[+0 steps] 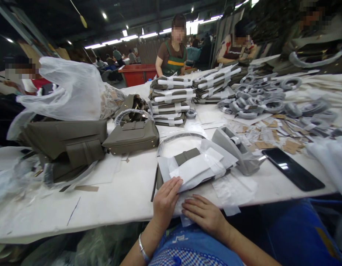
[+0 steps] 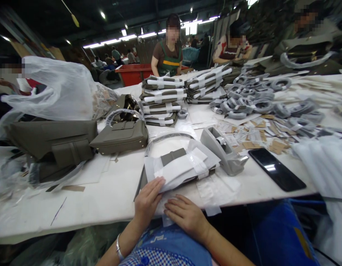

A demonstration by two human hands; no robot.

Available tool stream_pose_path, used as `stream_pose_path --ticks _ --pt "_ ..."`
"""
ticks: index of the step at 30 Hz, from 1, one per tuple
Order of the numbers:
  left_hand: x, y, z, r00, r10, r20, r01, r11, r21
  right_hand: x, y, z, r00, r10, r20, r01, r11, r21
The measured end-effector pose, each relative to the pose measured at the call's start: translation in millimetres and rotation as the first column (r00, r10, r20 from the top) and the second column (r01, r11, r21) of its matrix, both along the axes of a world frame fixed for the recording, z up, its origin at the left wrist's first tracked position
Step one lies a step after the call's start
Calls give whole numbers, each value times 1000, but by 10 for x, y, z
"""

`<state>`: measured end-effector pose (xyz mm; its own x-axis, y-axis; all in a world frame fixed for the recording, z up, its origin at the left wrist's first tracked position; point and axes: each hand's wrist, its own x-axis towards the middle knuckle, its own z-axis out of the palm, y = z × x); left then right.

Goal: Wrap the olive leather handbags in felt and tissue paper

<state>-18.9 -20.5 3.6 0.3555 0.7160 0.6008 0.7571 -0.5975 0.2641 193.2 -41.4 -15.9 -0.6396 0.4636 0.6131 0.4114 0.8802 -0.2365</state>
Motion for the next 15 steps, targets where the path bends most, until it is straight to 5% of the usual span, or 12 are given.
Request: stream_pose_path --ticks 6,12,15 --pt "47 14 -15 999 44 -15 -42 995 85 1 -100 58 980 -36 -197 11 992 -129" --pt "75 12 -9 997 78 -12 -76 991 114 24 -209 68 982 -2 -190 -22 992 -127" --pt "74 12 -14 997 79 -14 -77 990 121 -13 -192 213 987 62 -151 -93 973 -209"
